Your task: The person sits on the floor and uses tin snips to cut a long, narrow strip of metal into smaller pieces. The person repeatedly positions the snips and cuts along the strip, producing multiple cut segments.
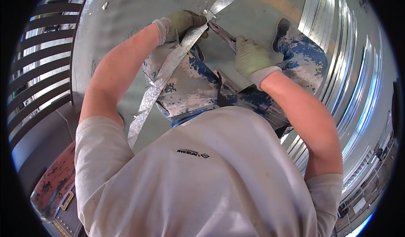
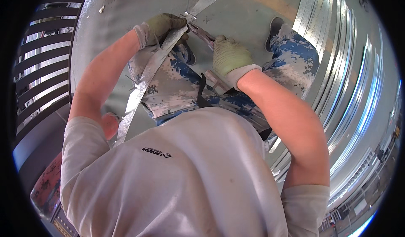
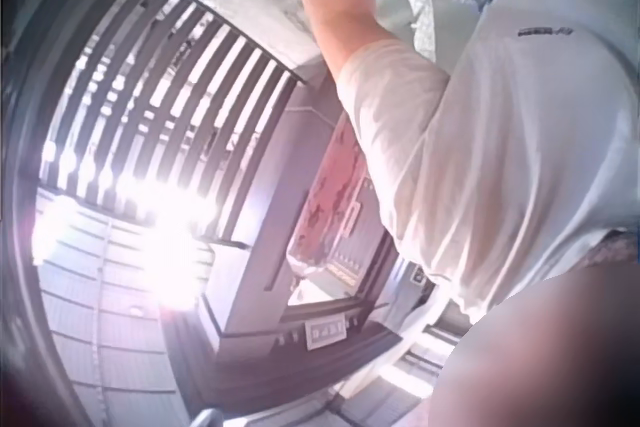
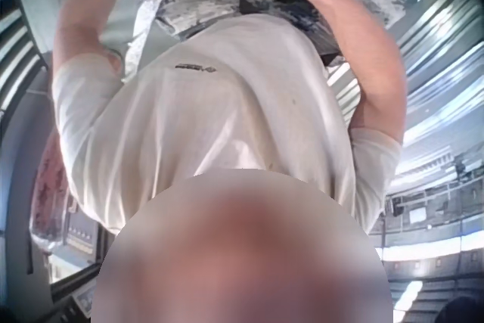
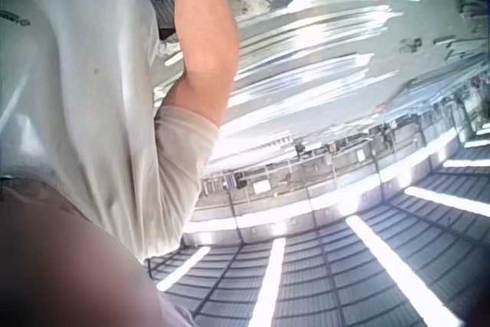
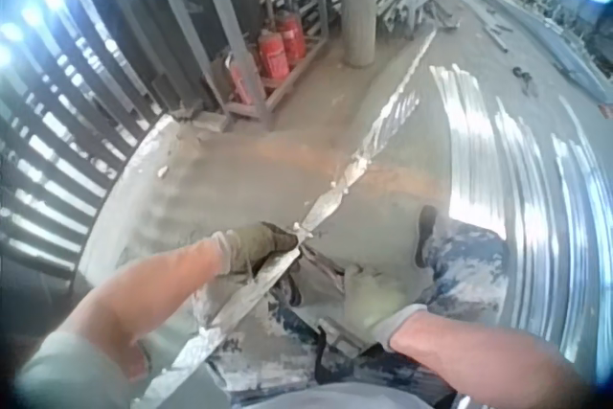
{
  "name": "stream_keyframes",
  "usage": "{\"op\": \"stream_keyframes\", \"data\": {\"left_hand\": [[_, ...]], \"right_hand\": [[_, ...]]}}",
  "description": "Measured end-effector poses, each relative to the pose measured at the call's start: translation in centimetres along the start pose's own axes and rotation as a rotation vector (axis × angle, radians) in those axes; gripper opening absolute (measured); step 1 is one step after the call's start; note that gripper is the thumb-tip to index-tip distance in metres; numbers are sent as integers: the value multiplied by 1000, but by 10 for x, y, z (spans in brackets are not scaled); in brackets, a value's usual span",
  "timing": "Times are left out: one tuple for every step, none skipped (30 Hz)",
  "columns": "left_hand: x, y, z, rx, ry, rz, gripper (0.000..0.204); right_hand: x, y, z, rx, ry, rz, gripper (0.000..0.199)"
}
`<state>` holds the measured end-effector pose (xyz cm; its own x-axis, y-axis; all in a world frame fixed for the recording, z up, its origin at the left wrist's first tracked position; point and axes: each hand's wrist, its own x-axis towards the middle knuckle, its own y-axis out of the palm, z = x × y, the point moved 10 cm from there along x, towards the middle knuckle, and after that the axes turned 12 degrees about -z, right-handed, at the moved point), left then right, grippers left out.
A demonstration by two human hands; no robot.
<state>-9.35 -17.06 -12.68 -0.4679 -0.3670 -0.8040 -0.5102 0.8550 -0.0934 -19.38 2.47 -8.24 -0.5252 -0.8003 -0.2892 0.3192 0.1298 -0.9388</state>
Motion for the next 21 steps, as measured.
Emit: {"op": "stream_keyframes", "data": {"left_hand": [[4,0,1,6,12,5,29],[11,-2,0,13,25,10,30],[18,-1,3,22,30,20,30],[23,-4,9,8,-13,-8,31],[28,-8,16,-6,-56,-36,32],[30,-5,11,25,-59,-12,33],[30,-5,11,23,-68,-20,33],[29,-5,13,20,-76,-28,33],[24,-6,11,16,-84,-45,32],[18,-1,5,49,-49,-44,31],[19,1,-1,26,-43,-19,30],[19,-2,1,0,-42,-1,30],[20,-5,2,-26,-41,17,29],[20,-3,4,-34,-41,79,29],[16,-6,0,-29,-21,52,30],[9,-1,-1,-21,-5,32,30],[3,2,-3,-13,11,11,31],[0,4,-3,-39,4,26,32],[-2,5,-6,-40,19,52,33],[-3,6,-9,-42,34,79,33],[-5,6,-9,-42,45,103,34]], "right_hand": [[0,0,1,-17,11,-1,36],[1,0,3,-34,22,-2,36],[5,0,5,-13,4,-26,36],[10,0,4,4,-8,-47,37],[10,0,4,20,-19,-69,37],[12,-2,3,15,-15,-81,37],[12,-4,3,9,-11,-93,38],[11,-6,2,3,-6,-105,38],[11,-9,1,5,3,-92,39],[10,-11,0,6,12,-78,39],[8,-15,-1,8,21,-65,40],[6,-19,2,7,35,-54,39],[4,-25,5,6,48,-43,39],[2,-29,6,5,62,-32,39],[3,-28,7,11,63,-38,40],[3,-23,3,18,72,-40,41],[2,-19,-2,25,80,-41,45],[1,-17,-5,44,98,-18,46],[-2,-16,-8,64,115,5,47],[-5,-15,-11,84,131,29,48],[-9,-11,-14,100,140,18,48]]}}
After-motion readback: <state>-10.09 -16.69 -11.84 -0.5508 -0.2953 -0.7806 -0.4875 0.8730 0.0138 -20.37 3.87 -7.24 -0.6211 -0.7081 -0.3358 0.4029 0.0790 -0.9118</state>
